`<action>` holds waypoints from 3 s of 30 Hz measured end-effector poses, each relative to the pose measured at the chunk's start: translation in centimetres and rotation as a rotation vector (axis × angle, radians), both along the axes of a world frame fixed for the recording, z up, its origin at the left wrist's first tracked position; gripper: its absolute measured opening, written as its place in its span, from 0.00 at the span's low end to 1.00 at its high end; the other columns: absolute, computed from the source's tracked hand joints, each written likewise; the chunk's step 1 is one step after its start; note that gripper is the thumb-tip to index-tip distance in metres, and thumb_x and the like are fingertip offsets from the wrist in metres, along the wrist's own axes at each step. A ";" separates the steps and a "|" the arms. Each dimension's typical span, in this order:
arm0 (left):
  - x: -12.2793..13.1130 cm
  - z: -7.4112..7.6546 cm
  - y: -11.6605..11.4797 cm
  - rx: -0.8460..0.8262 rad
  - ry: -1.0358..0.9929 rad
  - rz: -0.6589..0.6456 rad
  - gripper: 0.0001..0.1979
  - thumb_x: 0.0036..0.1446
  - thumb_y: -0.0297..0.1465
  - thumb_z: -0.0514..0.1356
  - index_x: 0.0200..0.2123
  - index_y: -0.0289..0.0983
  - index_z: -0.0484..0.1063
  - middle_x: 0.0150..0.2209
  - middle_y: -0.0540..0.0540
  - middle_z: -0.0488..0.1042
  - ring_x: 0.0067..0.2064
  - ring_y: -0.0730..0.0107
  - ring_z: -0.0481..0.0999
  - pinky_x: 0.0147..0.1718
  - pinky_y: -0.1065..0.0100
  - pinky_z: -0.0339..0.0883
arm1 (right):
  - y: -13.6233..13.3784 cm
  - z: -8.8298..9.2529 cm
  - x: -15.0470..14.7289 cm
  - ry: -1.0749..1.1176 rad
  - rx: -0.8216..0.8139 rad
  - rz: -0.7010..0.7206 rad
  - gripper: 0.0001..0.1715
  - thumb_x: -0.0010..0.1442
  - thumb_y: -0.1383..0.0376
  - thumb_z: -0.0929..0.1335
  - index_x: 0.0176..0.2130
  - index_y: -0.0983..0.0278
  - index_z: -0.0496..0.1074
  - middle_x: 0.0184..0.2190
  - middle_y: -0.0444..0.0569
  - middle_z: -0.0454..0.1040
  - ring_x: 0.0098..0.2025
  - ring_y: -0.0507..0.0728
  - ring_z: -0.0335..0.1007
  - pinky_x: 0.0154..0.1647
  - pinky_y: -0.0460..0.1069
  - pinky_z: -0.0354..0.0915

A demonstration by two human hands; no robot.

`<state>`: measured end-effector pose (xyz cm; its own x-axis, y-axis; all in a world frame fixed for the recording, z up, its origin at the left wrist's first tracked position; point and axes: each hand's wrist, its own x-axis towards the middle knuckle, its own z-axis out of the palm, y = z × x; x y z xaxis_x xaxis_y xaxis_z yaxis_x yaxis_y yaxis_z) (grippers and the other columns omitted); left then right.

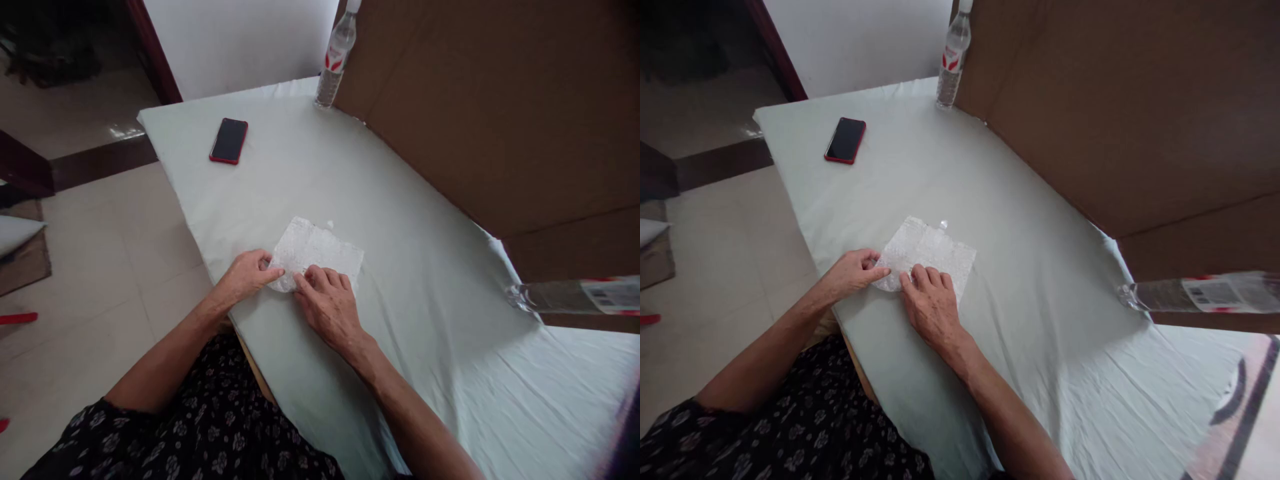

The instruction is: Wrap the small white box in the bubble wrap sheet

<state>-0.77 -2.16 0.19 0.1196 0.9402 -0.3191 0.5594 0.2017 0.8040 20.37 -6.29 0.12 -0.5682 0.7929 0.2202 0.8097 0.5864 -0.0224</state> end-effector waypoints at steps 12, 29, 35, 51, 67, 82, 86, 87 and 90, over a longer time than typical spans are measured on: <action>3.6 -0.1 -1.1 -0.099 -0.511 0.169 0.11 0.44 0.36 0.61 0.28 0.39 0.63 0.22 0.57 0.62 0.22 0.78 0.62 0.16 0.76 0.58 | 0.5 1.8 -0.5 -0.026 -0.106 0.002 0.13 0.63 0.64 0.70 0.48 0.64 0.71 0.44 0.52 0.76 0.44 0.62 0.65 0.42 0.56 0.52; 3.6 1.9 -2.2 0.310 -0.072 -0.459 0.15 0.58 0.22 0.51 0.40 0.38 0.76 0.37 0.46 0.75 0.38 0.67 0.74 0.41 0.65 0.70 | -2.1 0.3 4.8 0.459 0.080 -0.186 0.12 0.65 0.67 0.66 0.49 0.61 0.70 0.50 0.55 0.80 0.52 0.62 0.76 0.56 0.59 0.65; 4.9 1.8 -2.2 0.482 0.269 -0.475 0.09 0.63 0.27 0.55 0.38 0.36 0.76 0.41 0.41 0.71 0.42 0.61 0.73 0.42 0.60 0.72 | -5.1 -1.3 8.5 0.696 -0.421 -0.713 0.30 0.61 0.49 0.68 0.53 0.67 0.71 0.43 0.58 0.80 0.34 0.60 0.77 0.36 0.55 0.71; 5.8 0.5 -4.3 0.595 0.347 -0.310 0.04 0.62 0.28 0.59 0.40 0.38 0.72 0.43 0.43 0.71 0.42 0.62 0.75 0.41 0.63 0.73 | -2.6 -1.9 7.2 0.703 -0.462 -0.745 0.46 0.57 0.43 0.69 0.63 0.69 0.65 0.47 0.60 0.77 0.29 0.55 0.69 0.37 0.57 0.71; 5.3 -0.7 -3.9 0.721 0.182 -0.305 0.04 0.62 0.25 0.59 0.39 0.35 0.73 0.44 0.41 0.72 0.43 0.62 0.75 0.41 0.63 0.73 | -3.1 -1.7 6.2 1.248 -0.684 -0.886 0.47 0.50 0.49 0.75 0.62 0.62 0.63 0.56 0.60 0.68 0.37 0.55 0.71 0.20 0.48 0.71; 5.3 -0.6 -3.6 0.729 0.244 -0.392 0.06 0.67 0.27 0.55 0.43 0.36 0.72 0.49 0.39 0.73 0.48 0.58 0.74 0.47 0.58 0.72 | 0.8 -1.0 4.0 1.142 -0.763 -0.733 0.23 0.47 0.52 0.75 0.38 0.64 0.74 0.29 0.45 0.74 0.27 0.53 0.65 0.21 0.46 0.61; 5.1 -0.2 -3.4 0.721 0.274 -0.455 0.06 0.67 0.26 0.56 0.43 0.35 0.72 0.48 0.40 0.74 0.48 0.57 0.74 0.48 0.57 0.72 | 0.7 -0.4 3.0 1.055 -0.630 -0.666 0.13 0.50 0.56 0.73 0.27 0.62 0.71 0.22 0.40 0.67 0.26 0.50 0.59 0.25 0.46 0.58; 5.1 -0.1 -3.4 0.713 0.281 -0.462 0.05 0.66 0.26 0.56 0.43 0.36 0.72 0.48 0.40 0.74 0.48 0.57 0.74 0.48 0.57 0.72 | 0.7 -0.2 2.7 1.084 -0.643 -0.659 0.14 0.50 0.56 0.73 0.26 0.61 0.69 0.21 0.39 0.65 0.24 0.50 0.57 0.24 0.46 0.57; 5.3 0.1 -3.2 0.691 0.296 -0.471 0.05 0.65 0.25 0.57 0.42 0.36 0.72 0.47 0.41 0.73 0.47 0.58 0.74 0.47 0.58 0.72 | 0.9 0.4 1.9 1.245 -0.739 -0.649 0.16 0.49 0.55 0.73 0.25 0.61 0.67 0.19 0.38 0.64 0.21 0.49 0.56 0.22 0.46 0.56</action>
